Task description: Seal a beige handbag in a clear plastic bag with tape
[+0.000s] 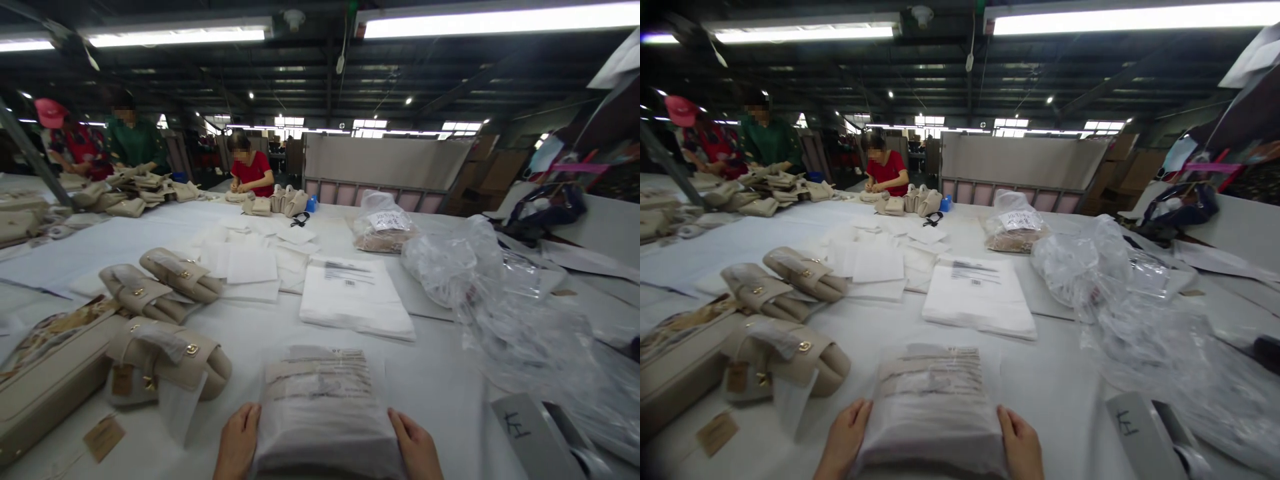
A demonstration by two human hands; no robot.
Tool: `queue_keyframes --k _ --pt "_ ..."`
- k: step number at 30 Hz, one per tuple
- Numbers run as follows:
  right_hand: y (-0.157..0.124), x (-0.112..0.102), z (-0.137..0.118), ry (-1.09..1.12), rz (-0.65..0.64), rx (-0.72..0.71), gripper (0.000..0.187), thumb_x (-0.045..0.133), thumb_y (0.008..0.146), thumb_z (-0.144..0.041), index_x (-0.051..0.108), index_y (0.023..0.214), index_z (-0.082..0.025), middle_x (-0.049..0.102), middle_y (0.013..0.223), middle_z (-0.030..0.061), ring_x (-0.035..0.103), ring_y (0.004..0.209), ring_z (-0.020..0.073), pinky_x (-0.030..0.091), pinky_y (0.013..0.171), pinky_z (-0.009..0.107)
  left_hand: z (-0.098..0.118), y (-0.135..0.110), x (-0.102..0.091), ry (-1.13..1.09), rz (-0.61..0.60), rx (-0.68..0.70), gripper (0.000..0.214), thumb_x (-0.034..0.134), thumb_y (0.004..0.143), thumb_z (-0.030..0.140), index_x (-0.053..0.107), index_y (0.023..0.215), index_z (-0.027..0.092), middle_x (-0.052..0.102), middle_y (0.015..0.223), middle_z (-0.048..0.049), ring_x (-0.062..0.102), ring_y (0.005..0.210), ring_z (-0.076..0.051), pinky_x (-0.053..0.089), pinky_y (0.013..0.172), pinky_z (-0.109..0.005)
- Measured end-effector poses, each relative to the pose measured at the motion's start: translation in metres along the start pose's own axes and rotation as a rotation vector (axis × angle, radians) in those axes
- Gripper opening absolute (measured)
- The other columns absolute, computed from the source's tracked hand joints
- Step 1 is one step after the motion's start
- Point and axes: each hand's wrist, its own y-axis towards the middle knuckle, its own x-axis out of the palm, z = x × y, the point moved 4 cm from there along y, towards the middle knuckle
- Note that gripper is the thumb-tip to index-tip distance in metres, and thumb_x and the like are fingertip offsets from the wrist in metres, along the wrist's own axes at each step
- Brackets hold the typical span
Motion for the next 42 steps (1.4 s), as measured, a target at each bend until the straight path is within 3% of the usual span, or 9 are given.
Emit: queue_keyframes --k 9,14,19,24,29,31,33,37,42 --pt "-0.007 -0.004 -0.009 -0.198 0.175 -0.173 0.067 0.042 0.073 -0.079 0.07 0.082 -0.019 0.072 0.082 0.0102 0.067 0.077 0.0311 0.051 0.071 0.039 -0.002 -0.005 0.002 0.084 -0.017 0.016 0.039 0.033 0.087 0.048 0.051 0.061 0.024 0.066 0.063 -0.0046 0.062 0.067 -0.023 0.043 0.066 -0.031" --pt "-0.021 -0.009 -0.026 -0.484 0.444 -0.86 0.026 0.05 0.091 -0.036 0.066 0.1 -0.018 0.069 0.094 0.0116 0.064 0.086 0.0247 0.05 0.081 0.039 0.002 -0.005 0.0 0.136 -0.039 0.011 0.036 0.031 0.087 0.044 0.049 0.062 0.025 0.065 0.066 -0.0054 0.061 0.07 -0.024 0.039 0.068 -0.033" --pt "-0.024 -0.016 -0.038 -0.519 0.234 -1.311 0.028 0.047 0.084 -0.003 0.063 0.097 -0.02 0.069 0.089 0.007 0.065 0.086 0.0172 0.053 0.08 0.029 0.005 -0.003 -0.002 0.163 -0.072 0.004 0.035 0.03 0.087 0.042 0.048 0.062 0.025 0.064 0.066 -0.0053 0.061 0.07 -0.025 0.038 0.069 -0.034" --pt "-0.022 -0.022 -0.057 -0.623 -0.08 -1.259 0.029 0.043 0.092 -0.017 0.057 0.117 -0.015 0.072 0.098 0.0084 0.068 0.089 0.0171 0.057 0.078 0.026 0.009 -0.005 -0.002 0.171 -0.085 -0.004 0.035 0.029 0.088 0.041 0.049 0.065 0.024 0.066 0.069 -0.0058 0.062 0.073 -0.024 0.039 0.071 -0.034" --pt "-0.019 -0.005 -0.077 -0.909 0.239 -1.018 0.047 0.046 0.091 -0.055 0.069 0.084 -0.015 0.07 0.099 0.0218 0.069 0.08 0.0325 0.061 0.068 0.047 0.008 -0.004 -0.003 0.178 -0.099 -0.021 0.036 0.028 0.089 0.041 0.051 0.067 0.024 0.068 0.072 -0.0061 0.063 0.075 -0.023 0.04 0.072 -0.032" --pt "-0.014 0.009 -0.08 -0.819 0.249 -0.993 0.051 0.044 0.093 -0.054 0.066 0.108 -0.01 0.061 0.121 0.0255 0.063 0.105 0.0388 0.056 0.085 0.057 0.008 -0.002 -0.004 0.179 -0.105 -0.025 0.037 0.028 0.089 0.041 0.051 0.066 0.023 0.068 0.071 -0.0059 0.063 0.074 -0.023 0.04 0.072 -0.032" --pt "-0.005 0.023 -0.074 -0.639 0.062 -0.976 0.048 0.038 0.097 -0.044 0.053 0.131 -0.014 0.051 0.138 0.018 0.049 0.127 0.034 0.049 0.098 0.057 0.008 -0.001 -0.004 0.173 -0.113 -0.026 0.037 0.029 0.089 0.042 0.05 0.064 0.023 0.067 0.069 -0.0053 0.063 0.073 -0.023 0.041 0.071 -0.032" --pt "0.01 0.036 -0.049 -0.364 -0.281 -0.713 0.043 0.031 0.099 -0.039 0.052 0.134 -0.025 0.04 0.148 0.0056 0.037 0.136 0.0244 0.04 0.106 0.049 0.009 0.002 0.001 0.155 -0.122 -0.025 0.04 0.028 0.09 0.043 0.049 0.062 0.023 0.066 0.068 -0.005 0.064 0.073 -0.022 0.044 0.07 -0.031" --pt "-0.001 0.038 -0.039 -0.224 -0.309 -0.574 0.043 0.036 0.098 -0.04 0.051 0.135 -0.025 0.034 0.152 0.0044 0.031 0.139 0.0221 0.027 0.114 0.045 0.013 0.015 -0.014 0.164 -0.101 0.002 0.039 0.033 0.091 0.044 0.054 0.067 0.021 0.066 0.068 -0.004 0.064 0.072 -0.022 0.046 0.07 -0.033"
